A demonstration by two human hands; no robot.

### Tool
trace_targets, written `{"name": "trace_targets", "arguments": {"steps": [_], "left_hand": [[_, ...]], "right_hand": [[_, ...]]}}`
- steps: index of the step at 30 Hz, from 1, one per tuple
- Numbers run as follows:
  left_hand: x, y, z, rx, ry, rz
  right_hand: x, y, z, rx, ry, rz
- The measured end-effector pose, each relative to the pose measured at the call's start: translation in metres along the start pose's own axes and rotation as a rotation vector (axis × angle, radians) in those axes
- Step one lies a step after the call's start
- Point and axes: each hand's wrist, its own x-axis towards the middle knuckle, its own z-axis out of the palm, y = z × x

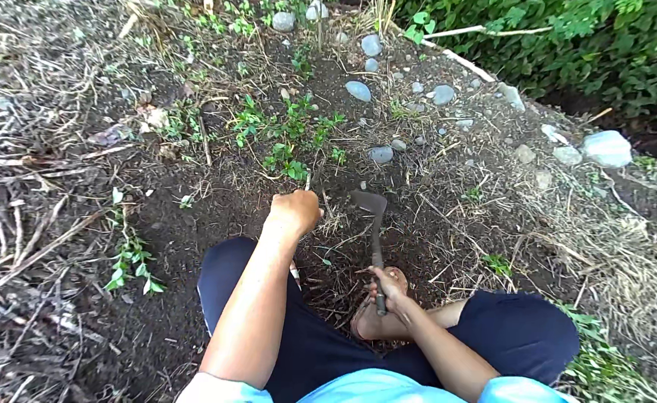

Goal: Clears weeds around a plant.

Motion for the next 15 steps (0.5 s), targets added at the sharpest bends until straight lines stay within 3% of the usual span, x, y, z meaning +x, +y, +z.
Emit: {"name": "trace_targets", "arguments": {"steps": [3, 7, 12, 15], "left_hand": [[0.001, -0.002, -0.003, 0.003, -0.005, 0.014], [0.0, -0.002, -0.002, 0.003, -0.012, 0.005], [0.005, -0.001, 0.007, -0.008, -0.027, 0.018], [0.003, -0.004, 0.007, 0.015, -0.031, 0.018]], "right_hand": [[-0.005, -0.028, -0.018, 0.073, 0.067, -0.116], [-0.006, -0.036, -0.005, 0.243, 0.116, -0.187], [-0.049, 0.033, -0.029, -0.135, -0.013, 0.075], [-0.071, 0.027, -0.055, -0.222, 0.05, 0.102]]}}
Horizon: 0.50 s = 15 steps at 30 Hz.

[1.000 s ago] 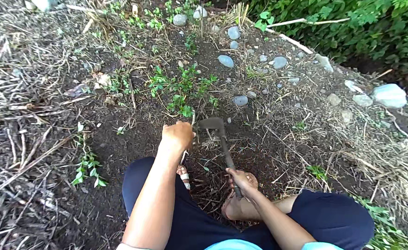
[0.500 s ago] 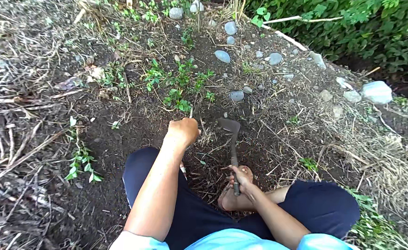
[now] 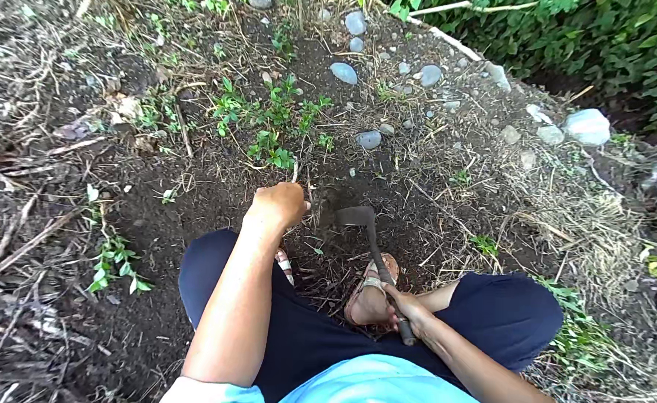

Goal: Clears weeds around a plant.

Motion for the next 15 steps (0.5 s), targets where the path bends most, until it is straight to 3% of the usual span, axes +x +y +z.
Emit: {"name": "trace_targets", "arguments": {"steps": [4, 8, 10, 12, 15], "left_hand": [[-0.004, -0.003, -0.002, -0.01, 0.007, -0.008], [0.0, 0.0, -0.004, -0.023, 0.016, -0.015], [0.001, 0.004, -0.004, -0.014, 0.014, -0.018], [0.003, 0.005, -0.003, -0.003, 0.008, -0.015], [0.005, 0.0, -0.002, -0.006, 0.019, -0.021]], "right_hand": [[0.009, -0.045, 0.003, 0.256, 0.059, -0.221], [0.051, -0.099, 0.052, 0.592, -0.044, -0.309], [0.069, -0.085, 0.079, 0.51, -0.118, -0.256], [0.065, -0.045, 0.095, 0.264, -0.223, -0.147], [0.052, -0.008, 0.083, 0.008, -0.241, -0.069]]}}
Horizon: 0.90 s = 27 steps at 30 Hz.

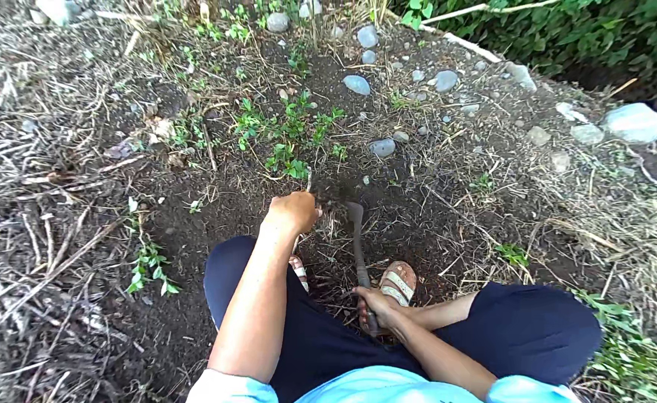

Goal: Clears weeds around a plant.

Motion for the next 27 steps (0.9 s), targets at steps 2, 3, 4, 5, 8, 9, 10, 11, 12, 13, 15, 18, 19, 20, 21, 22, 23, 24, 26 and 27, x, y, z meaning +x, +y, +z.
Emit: {"name": "trace_targets", "arguments": {"steps": [2, 3, 4, 5, 8, 9, 10, 11, 12, 13, 15, 18, 19, 20, 21, 22, 23, 24, 26, 27], "left_hand": [[-0.003, -0.004, -0.001, -0.003, 0.009, -0.021], [-0.004, -0.005, -0.002, -0.001, 0.013, -0.03], [-0.006, -0.006, -0.002, 0.003, 0.014, -0.036], [-0.007, -0.007, -0.003, -0.003, 0.013, -0.036], [-0.01, -0.014, -0.004, -0.022, 0.021, -0.031], [-0.011, -0.015, -0.004, -0.027, 0.024, -0.036], [-0.011, -0.015, -0.004, -0.032, 0.028, -0.043], [-0.011, -0.014, -0.003, -0.039, 0.031, -0.047], [-0.01, -0.013, -0.001, -0.043, 0.029, -0.052], [-0.009, -0.013, 0.001, -0.048, 0.025, -0.058], [-0.007, -0.018, 0.0, -0.055, 0.036, -0.073], [-0.012, -0.032, -0.003, -0.065, 0.093, -0.149], [-0.017, -0.037, -0.005, -0.072, 0.126, -0.185], [-0.023, -0.042, -0.005, -0.088, 0.174, -0.21], [-0.03, -0.046, -0.004, -0.113, 0.242, -0.218], [-0.036, -0.05, 0.001, -0.136, 0.328, -0.208], [-0.039, -0.051, 0.002, -0.145, 0.36, -0.216], [-0.04, -0.052, 0.001, -0.146, 0.343, -0.237], [-0.04, -0.053, -0.001, -0.134, 0.266, -0.269], [-0.039, -0.052, -0.002, -0.127, 0.23, -0.273]], "right_hand": [[-0.006, -0.011, -0.013, -0.016, 0.096, -0.051], [-0.008, -0.022, -0.016, 0.016, 0.135, -0.087], [-0.01, -0.036, -0.018, 0.066, 0.164, -0.127], [-0.011, -0.051, -0.016, 0.133, 0.194, -0.174], [0.001, -0.097, -0.001, 0.389, 0.218, -0.324], [0.009, -0.109, 0.006, 0.455, 0.217, -0.353], [0.018, -0.115, 0.014, 0.485, 0.214, -0.362], [0.026, -0.112, 0.023, 0.463, 0.2, -0.349], [0.035, -0.096, 0.029, 0.39, 0.175, -0.312], [0.041, -0.072, 0.034, 0.278, 0.135, -0.257], [0.043, -0.024, 0.036, 0.076, 0.033, -0.116], [0.034, -0.006, 0.016, -0.03, 0.071, -0.039], [0.03, -0.015, 0.008, -0.066, 0.107, -0.066], [0.027, -0.025, 0.0, -0.097, 0.139, -0.1], [0.026, -0.038, -0.003, -0.111, 0.157, -0.143], [0.025, -0.051, -0.003, -0.09, 0.172, -0.196], [0.025, -0.066, 0.0, -0.029, 0.174, -0.252], [0.026, -0.083, 0.007, 0.07, 0.164, -0.305], [0.033, -0.117, 0.025, 0.329, 0.116, -0.356], [0.039, -0.133, 0.035, 0.448, 0.071, -0.356]]}}
